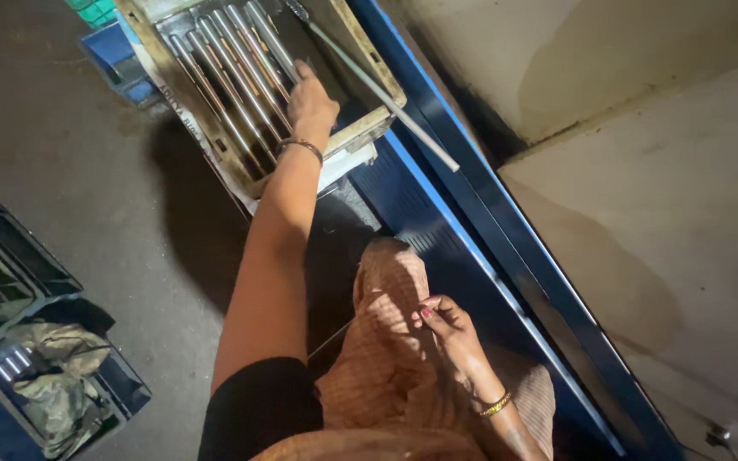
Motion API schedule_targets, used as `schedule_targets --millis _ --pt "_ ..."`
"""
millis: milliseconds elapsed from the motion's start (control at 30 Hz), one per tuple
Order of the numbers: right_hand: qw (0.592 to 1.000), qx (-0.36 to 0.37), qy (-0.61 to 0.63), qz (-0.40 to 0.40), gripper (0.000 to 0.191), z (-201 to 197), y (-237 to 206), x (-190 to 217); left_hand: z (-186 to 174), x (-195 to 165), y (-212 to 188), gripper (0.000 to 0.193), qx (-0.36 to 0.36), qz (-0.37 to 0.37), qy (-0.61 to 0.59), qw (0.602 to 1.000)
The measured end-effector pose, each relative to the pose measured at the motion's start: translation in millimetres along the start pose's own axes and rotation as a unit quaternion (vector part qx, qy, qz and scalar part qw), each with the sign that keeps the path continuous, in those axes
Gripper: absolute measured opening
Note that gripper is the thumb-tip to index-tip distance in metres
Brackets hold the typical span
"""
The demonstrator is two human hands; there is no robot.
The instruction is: The person sits on the floor and cleans cylindrical metal rods using cloths. They wipe the exterior of each rod, inspect the ends, and place the cleaned rods into a nearby tray. The person also wipes a flat metal surface with a cloth.
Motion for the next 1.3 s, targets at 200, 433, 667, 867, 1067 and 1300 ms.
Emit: schedule_targets --millis 200,433,667,867,1067,1300 --pt "0.998 0.035 -0.042 -0.008 0.01 6.7 7.6 -8.7 4.7 -1.0 -1.4 0.11 0.022 0.012 0.007 1.0" --pt "0.998 0.045 0.002 -0.042 0.008 6.5 -12.5 0.9 -59.4 -35.6 -39.4 0.04 -0.222 0.182 -0.041 0.957" --pt "0.997 0.016 0.035 -0.064 0.01 -2.0 -50.1 17.0 -94.3 -60.7 -156.5 0.022 -0.31 0.338 -0.206 0.864" --pt "0.994 0.029 0.006 -0.102 0.011 -6.4 -92.1 26.9 -73.3 -54.1 -235.0 0.017 -0.102 0.331 -0.566 0.748" --pt "0.983 0.012 -0.063 -0.171 0.011 -39.1 -140.2 51.2 -36.0 -91.1 -305.2 0.017 0.276 0.283 -0.804 0.444" --pt "0.954 -0.012 -0.011 -0.301 0.011 -90.3 -212.6 92.3 -18.0 -148.3 -395.0 0.017 0.357 0.301 -0.764 0.445"
Point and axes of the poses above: each hand's wrist, its own y-axis towards the middle knuckle, its own z-axis out of the palm, x = y × z, the point moved 10 cm from there along y, towards the middle knuckle, and after that the axes turned 15 degrees about y, right-handed, at the moved point
